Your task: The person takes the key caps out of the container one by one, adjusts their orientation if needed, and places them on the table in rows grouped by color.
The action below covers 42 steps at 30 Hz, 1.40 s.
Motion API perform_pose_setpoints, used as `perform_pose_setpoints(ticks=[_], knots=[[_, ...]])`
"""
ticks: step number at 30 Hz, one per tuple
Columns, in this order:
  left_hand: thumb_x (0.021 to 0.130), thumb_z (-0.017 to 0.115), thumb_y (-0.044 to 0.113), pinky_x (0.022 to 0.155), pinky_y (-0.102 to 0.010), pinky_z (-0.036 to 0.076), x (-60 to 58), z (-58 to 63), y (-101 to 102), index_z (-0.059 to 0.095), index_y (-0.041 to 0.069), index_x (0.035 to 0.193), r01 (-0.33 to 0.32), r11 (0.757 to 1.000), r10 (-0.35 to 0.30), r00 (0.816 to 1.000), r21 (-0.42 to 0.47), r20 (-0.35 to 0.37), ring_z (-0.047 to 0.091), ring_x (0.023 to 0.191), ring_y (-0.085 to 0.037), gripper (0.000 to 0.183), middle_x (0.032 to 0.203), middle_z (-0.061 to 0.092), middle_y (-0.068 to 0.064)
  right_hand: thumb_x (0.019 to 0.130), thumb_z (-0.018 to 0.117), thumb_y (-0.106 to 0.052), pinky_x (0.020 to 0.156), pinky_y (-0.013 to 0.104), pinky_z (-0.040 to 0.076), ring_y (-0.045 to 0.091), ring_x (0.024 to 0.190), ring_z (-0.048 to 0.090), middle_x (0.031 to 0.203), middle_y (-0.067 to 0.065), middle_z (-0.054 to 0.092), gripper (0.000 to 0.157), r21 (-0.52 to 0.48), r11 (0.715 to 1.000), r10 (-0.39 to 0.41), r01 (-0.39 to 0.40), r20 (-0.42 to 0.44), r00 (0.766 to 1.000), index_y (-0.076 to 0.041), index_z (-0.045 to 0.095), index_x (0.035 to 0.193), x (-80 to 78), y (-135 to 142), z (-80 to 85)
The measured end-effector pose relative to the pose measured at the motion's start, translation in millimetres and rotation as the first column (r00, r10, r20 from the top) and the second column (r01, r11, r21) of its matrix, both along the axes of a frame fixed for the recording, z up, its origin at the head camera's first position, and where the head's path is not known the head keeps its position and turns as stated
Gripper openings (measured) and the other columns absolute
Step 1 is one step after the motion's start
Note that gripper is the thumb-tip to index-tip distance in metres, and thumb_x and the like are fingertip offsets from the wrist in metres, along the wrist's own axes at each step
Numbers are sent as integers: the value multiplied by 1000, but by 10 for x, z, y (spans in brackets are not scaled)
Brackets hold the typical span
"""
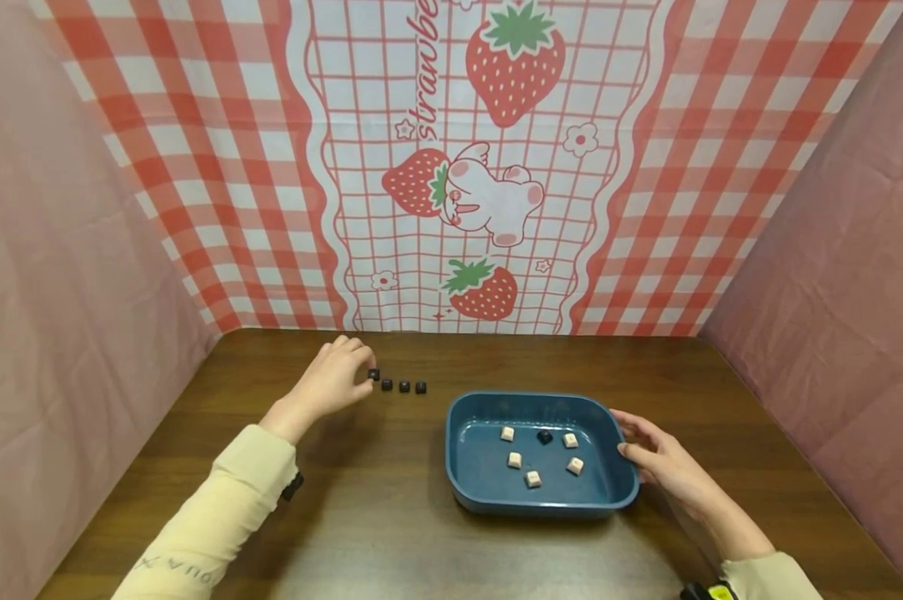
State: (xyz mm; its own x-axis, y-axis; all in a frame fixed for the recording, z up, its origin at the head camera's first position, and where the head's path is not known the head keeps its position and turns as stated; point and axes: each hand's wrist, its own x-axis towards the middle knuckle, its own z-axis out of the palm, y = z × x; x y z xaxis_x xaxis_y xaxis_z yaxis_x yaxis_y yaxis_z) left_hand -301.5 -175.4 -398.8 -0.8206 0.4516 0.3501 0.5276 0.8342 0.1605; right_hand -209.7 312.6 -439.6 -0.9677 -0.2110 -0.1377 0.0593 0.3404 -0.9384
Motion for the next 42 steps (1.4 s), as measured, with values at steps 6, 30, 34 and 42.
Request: perform_pose_setpoints(ticks=[6, 30, 34, 42], knots=[[78, 73, 18, 79, -40, 37, -93, -144, -29, 63, 11, 92, -19, 1000, 18, 999, 10, 46, 49, 91, -23, 18, 99, 61, -5, 94, 54, -15, 72, 40, 55, 26, 100, 58, 138, 30, 36, 60, -1, 1000, 3, -3, -4, 1000, -6, 26, 146, 2, 1, -2], [81, 69, 18, 79, -42, 38, -396, -471, -68, 64, 9, 94, -112, 991, 127, 966, -78, 224, 50, 92, -27, 16, 95, 59, -6, 94, 55, -18, 73, 40, 55, 29, 104, 58, 140, 30, 35, 61, 22, 1000, -12, 12, 0, 1000, -6, 27, 147, 3, -4, 1], [81, 69, 18, 79, -43, 38, -412, -487, -59, 63, 10, 92, -113, 990, 127, 969, -80, 212, 50, 91, -28, 15, 93, 58, -6, 94, 54, -18, 74, 40, 55, 30, 106, 57, 142, 30, 34, 61, 17, 1000, -11, 11, 5, 1000, -7, 26, 147, 3, -8, 14], [80, 71, 19, 79, -44, 39, -432, -500, -61, 62, 11, 94, -114, 990, 128, 970, -78, 206, 51, 94, -29, 18, 95, 59, -7, 94, 54, -18, 74, 40, 55, 30, 107, 57, 142, 30, 34, 61, 22, 1000, -11, 11, 15, 1000, -7, 26, 147, 1, -10, 25]])
